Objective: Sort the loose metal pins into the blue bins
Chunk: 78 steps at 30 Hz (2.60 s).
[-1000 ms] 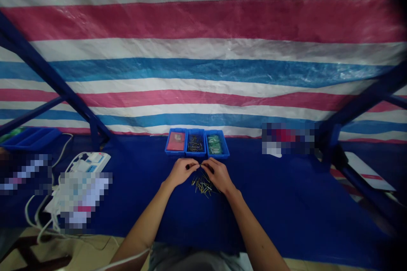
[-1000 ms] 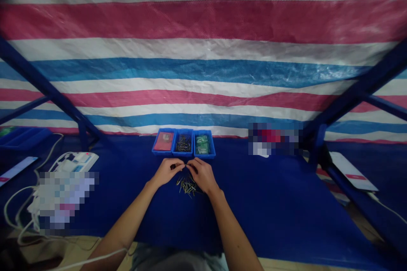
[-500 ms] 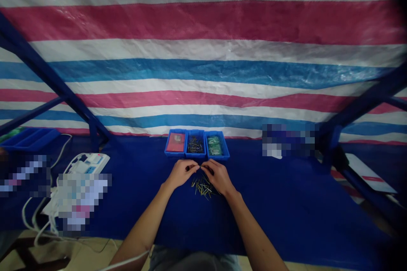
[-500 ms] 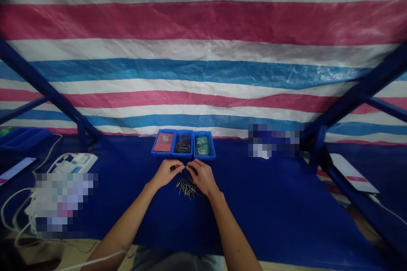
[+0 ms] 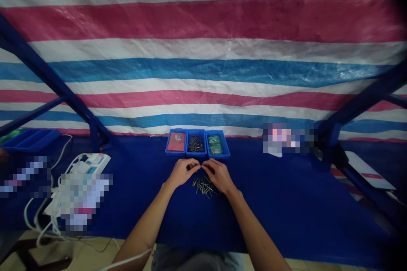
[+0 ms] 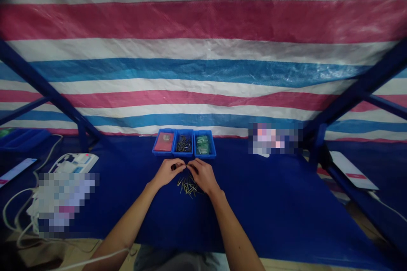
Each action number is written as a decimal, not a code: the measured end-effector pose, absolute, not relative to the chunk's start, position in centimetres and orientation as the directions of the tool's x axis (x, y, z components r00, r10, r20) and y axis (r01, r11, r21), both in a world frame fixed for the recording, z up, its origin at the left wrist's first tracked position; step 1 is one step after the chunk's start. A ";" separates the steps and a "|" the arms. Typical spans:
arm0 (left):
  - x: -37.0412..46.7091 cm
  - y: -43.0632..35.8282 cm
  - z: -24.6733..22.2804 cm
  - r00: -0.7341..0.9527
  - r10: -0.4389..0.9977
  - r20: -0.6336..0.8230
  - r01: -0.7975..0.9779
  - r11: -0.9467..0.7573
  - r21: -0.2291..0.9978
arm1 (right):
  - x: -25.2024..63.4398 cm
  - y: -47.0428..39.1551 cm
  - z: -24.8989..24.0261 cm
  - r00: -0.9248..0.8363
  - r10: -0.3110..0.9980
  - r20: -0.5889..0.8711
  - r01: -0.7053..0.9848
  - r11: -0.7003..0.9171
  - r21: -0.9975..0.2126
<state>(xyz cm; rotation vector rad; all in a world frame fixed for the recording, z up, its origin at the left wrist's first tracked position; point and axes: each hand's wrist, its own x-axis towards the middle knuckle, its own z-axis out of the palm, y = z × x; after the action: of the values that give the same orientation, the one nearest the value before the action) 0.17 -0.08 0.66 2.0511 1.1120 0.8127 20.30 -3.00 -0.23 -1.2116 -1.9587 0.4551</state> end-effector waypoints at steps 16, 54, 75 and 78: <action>0.1 -0.2 1.0 0.469 0.859 0.204 0.453 -0.432 0.780 | 20.2 -3.0 -0.2 -0.263 0.863 0.431 0.591 0.497 -0.635; 0.1 -0.2 0.9 0.484 0.850 0.207 0.470 -0.452 0.758 | 20.3 -2.7 -0.6 -0.279 0.867 0.414 0.600 0.494 -0.629; 0.2 -0.2 0.9 0.482 0.849 0.217 0.481 -0.464 0.744 | 20.4 -2.7 -0.8 -0.294 0.861 0.415 0.600 0.504 -0.621; 0.2 -0.2 0.8 0.484 0.850 0.208 0.488 -0.460 0.742 | 20.4 -2.7 -0.8 -0.292 0.862 0.414 0.607 0.501 -0.616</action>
<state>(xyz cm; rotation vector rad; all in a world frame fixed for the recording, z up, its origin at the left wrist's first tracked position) 0.17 -0.16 0.79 2.1206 1.0995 0.7682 20.36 -2.72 -0.83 -1.2029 -2.0157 0.4457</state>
